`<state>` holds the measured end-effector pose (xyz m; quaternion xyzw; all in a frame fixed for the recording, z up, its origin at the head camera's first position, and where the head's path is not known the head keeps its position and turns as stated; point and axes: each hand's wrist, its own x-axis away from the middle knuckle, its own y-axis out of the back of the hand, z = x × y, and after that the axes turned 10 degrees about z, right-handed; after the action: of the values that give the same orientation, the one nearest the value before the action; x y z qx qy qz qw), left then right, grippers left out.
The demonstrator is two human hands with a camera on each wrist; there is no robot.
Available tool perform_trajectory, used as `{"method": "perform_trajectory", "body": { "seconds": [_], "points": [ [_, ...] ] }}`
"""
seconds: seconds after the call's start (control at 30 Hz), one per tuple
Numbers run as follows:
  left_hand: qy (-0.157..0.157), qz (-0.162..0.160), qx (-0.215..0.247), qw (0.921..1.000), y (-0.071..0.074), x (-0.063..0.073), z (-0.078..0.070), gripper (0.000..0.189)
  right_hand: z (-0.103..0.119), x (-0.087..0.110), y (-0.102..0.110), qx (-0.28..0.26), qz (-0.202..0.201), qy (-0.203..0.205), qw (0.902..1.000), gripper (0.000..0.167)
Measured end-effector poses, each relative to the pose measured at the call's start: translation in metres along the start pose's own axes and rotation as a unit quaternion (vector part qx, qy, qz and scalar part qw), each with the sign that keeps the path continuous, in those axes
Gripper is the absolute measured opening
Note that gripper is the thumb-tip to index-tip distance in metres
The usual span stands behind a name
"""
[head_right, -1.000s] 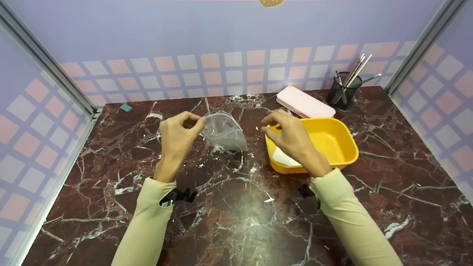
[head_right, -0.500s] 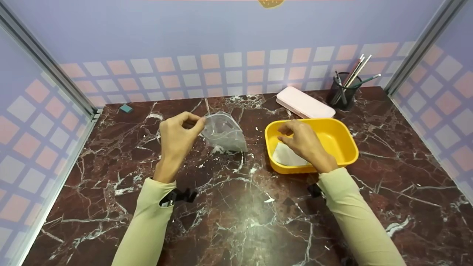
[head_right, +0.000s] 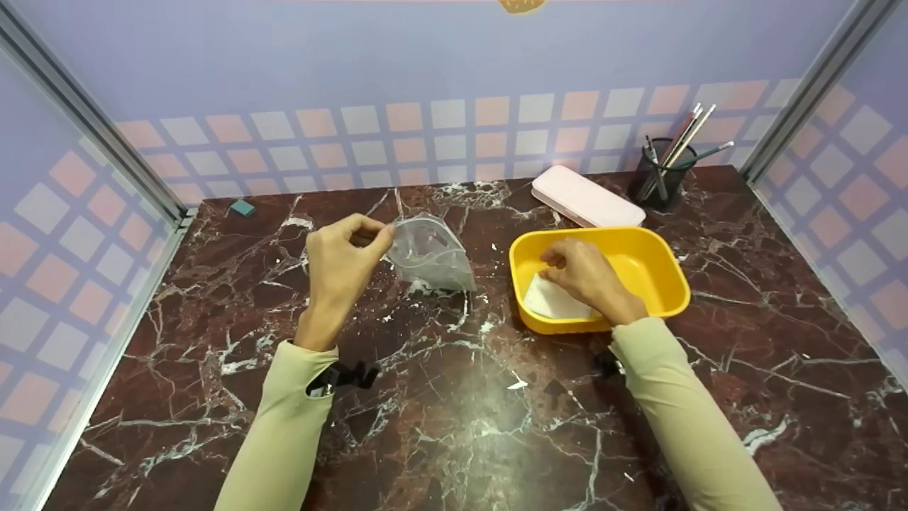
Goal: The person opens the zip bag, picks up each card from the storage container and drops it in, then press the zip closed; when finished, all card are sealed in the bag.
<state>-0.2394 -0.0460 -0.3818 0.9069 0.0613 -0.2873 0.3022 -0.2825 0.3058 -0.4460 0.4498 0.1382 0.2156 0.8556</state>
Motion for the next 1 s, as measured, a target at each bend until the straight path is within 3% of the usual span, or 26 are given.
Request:
{"method": "perform_trajectory", "body": {
  "seconds": [0.37,1.0],
  "points": [
    [-0.007,-0.002,-0.001,1.0000,0.0007,0.0001,-0.0006,0.010,-0.0080,-0.0019,-0.0042,0.014,0.033,0.000,0.9993,0.022],
    [-0.009,-0.003,-0.009,0.9999,0.0001,0.0000,-0.0004,0.010,-0.0090,-0.0055,-0.0082,0.028,0.053,0.005,0.9982,0.027]
  ]
}}
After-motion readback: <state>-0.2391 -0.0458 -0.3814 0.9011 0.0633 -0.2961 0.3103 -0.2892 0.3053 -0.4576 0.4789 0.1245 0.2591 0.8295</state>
